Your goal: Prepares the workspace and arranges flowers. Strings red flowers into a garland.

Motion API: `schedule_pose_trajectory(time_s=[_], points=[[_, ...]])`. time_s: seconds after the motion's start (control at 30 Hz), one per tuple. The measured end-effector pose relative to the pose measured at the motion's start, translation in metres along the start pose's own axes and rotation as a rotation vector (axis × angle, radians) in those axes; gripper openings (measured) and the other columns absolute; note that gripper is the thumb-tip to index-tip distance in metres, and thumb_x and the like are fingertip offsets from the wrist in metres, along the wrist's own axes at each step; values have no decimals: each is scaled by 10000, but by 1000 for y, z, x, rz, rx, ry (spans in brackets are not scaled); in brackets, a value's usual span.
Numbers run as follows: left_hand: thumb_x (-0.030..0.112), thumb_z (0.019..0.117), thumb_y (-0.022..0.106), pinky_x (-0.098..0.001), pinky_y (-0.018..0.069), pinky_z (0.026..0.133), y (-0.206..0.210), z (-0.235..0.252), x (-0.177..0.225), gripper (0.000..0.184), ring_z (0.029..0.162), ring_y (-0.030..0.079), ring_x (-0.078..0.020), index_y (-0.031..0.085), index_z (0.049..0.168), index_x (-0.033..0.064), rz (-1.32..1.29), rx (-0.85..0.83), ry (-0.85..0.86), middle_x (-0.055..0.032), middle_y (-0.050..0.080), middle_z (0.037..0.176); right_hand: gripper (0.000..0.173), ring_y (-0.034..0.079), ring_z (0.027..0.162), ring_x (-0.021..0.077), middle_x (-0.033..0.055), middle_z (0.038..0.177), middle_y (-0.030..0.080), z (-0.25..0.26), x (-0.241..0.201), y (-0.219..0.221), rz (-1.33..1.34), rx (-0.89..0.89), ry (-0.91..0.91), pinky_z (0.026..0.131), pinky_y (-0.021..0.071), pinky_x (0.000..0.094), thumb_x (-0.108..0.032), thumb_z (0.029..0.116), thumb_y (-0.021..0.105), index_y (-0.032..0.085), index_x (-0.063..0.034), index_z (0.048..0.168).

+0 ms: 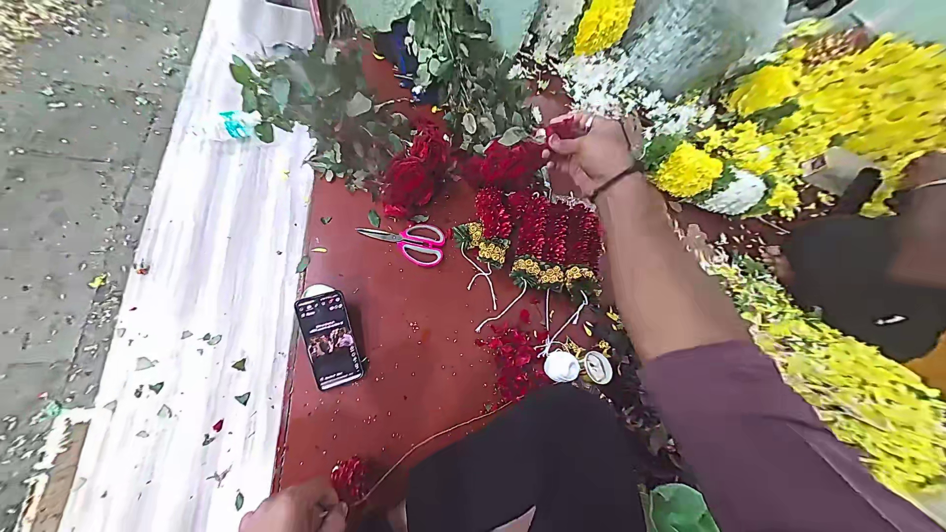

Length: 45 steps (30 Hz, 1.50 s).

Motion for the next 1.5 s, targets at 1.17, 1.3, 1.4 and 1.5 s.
schedule_pose_trajectory(time_s=[1.17, 1.3, 1.4, 1.5], points=[[-86, 778, 817, -374, 616, 762, 47, -12, 12, 416, 810, 712, -232, 574, 1112, -32, -1082, 403, 279, -145, 719, 889, 115, 710, 750, 217, 157, 877, 724, -433, 26, 195, 685, -762, 431, 687, 624, 368, 105, 842, 708, 692, 40, 936], [-154, 776, 743, -360, 602, 776, 46, -10, 8, 354, 817, 703, -204, 592, 1075, -37, -1148, 237, 248, -147, 719, 893, 89, 714, 742, 198, 136, 857, 731, -425, 34, 192, 710, -938, 479, 679, 616, 339, 65, 856, 696, 701, 10, 926], [-154, 781, 719, -341, 591, 752, 46, -9, 9, 333, 793, 694, -186, 594, 1064, -31, -1182, 148, 228, -139, 718, 883, 79, 717, 726, 191, 127, 850, 736, -422, 41, 192, 790, -1058, 488, 659, 615, 332, 46, 873, 673, 703, -15, 915], [-127, 804, 690, -322, 575, 738, 47, -7, 7, 318, 783, 680, -165, 612, 1096, -32, -1193, 116, 233, -135, 717, 891, 86, 720, 746, 192, 128, 876, 738, -423, 42, 193, 818, -1091, 474, 665, 614, 334, 20, 872, 678, 708, -19, 943]])
Point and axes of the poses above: each hand's wrist, its own z-axis towards the middle knuckle, its own y-axis out of the palm, x = y × z, the point moved 2 cm from there along z, towards the middle knuckle
